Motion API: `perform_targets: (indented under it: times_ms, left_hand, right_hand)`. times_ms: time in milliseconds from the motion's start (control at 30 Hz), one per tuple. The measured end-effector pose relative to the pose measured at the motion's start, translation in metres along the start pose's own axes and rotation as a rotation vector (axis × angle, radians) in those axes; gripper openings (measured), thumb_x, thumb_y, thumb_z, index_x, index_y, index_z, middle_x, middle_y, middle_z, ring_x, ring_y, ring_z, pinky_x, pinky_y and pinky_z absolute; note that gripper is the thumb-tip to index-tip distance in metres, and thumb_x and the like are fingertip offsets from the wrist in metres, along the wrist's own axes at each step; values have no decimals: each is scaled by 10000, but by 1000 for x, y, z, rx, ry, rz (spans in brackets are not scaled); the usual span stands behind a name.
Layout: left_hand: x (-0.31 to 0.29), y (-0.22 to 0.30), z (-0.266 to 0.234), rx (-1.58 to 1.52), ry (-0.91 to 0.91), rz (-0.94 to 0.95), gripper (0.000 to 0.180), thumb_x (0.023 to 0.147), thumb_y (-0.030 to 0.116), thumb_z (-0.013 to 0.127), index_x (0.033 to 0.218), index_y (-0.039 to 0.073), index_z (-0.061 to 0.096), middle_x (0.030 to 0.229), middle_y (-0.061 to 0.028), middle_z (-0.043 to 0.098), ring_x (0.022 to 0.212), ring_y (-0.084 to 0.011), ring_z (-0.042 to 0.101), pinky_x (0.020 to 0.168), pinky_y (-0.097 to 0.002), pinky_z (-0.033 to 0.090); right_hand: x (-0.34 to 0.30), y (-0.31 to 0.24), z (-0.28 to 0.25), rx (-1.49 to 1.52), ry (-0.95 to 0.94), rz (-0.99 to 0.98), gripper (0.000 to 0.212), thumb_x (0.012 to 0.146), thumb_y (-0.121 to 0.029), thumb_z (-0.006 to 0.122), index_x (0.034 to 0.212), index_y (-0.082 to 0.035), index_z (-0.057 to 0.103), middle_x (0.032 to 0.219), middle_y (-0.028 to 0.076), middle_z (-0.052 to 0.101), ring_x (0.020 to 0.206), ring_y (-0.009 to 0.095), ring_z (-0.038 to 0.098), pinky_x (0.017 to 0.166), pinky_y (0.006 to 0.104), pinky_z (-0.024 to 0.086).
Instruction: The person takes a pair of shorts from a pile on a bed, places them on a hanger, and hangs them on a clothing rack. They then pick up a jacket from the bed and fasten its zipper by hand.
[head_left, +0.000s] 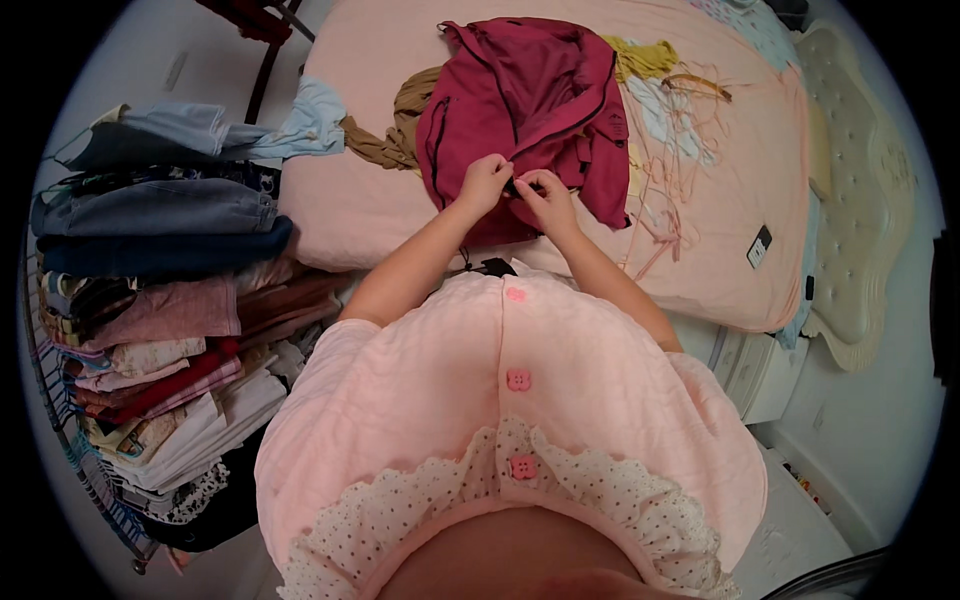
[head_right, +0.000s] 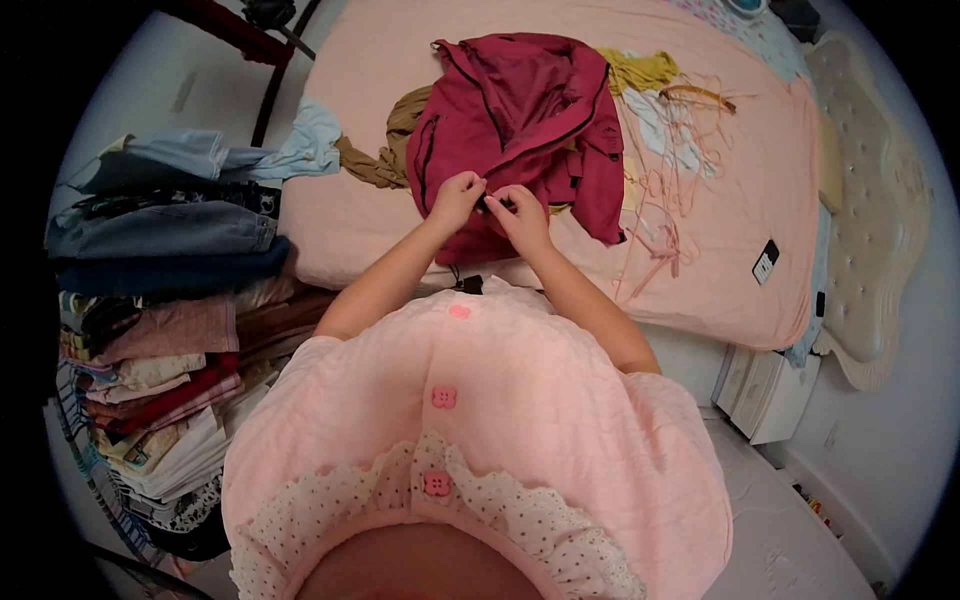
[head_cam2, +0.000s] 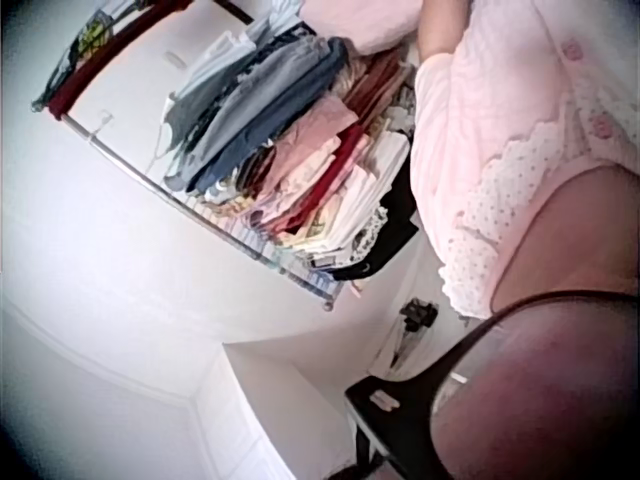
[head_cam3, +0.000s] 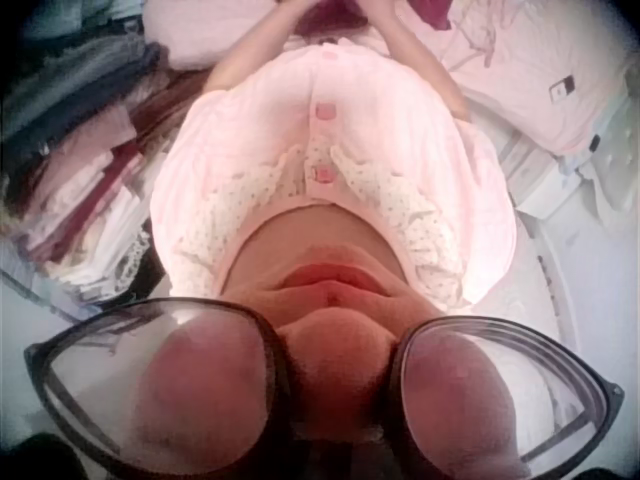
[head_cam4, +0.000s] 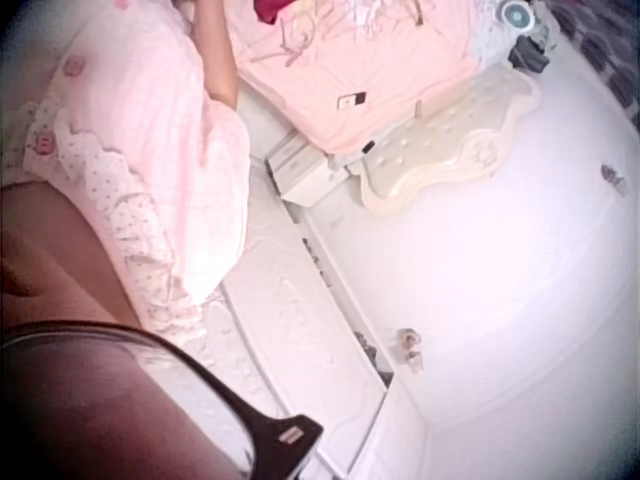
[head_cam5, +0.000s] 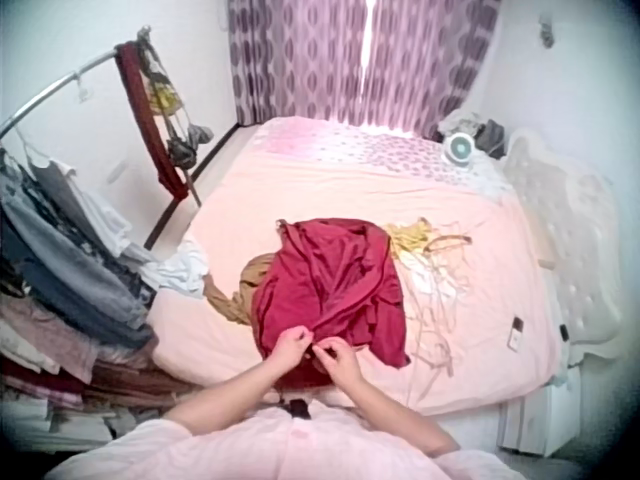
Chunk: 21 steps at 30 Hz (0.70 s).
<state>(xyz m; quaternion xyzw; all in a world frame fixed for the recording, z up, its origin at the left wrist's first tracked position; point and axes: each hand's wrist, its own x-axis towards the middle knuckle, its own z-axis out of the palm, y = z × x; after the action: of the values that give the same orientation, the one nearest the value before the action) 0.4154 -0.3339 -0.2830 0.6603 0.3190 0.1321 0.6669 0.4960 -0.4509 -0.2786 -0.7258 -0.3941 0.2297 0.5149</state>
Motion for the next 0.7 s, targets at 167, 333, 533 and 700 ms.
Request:
perform_targets:
  times_ms: [167,333,533,700]
  left_hand:
    - [0,4,4,145,23,91,205,817,159,493,685,2,486,564,-41,488,494,-95,450,464,-239,367]
    - [-2,-2,15,172,34,154,207,815,160,495,696,-7,476,558,-57,469,517,-97,418,482,-253,349]
    - [3,-10,27,100,-60,103,186,829,142,474,710,1,494,582,-32,492,503,-82,448,471,-234,363]
    - [11,-18,40,-156,-186,-70,183,844,160,456,729,28,508,632,0,498,591,-77,461,544,-205,370]
  right_hand:
    - [0,15,5,677,-165,915,182,801,-204,560,858,-32,552,791,59,562,709,130,545,627,226,440]
    - [-9,17,7,1389,-112,907,166,830,-154,505,959,-49,508,841,55,561,726,136,558,649,250,489]
    - [-22,26,1,1386,-58,804,106,826,-132,507,901,-61,484,772,6,529,676,70,514,558,170,422]
    - [-24,30,-17,1430,-3,784,249,815,-109,515,1060,-110,465,887,-18,552,697,48,521,560,161,425]
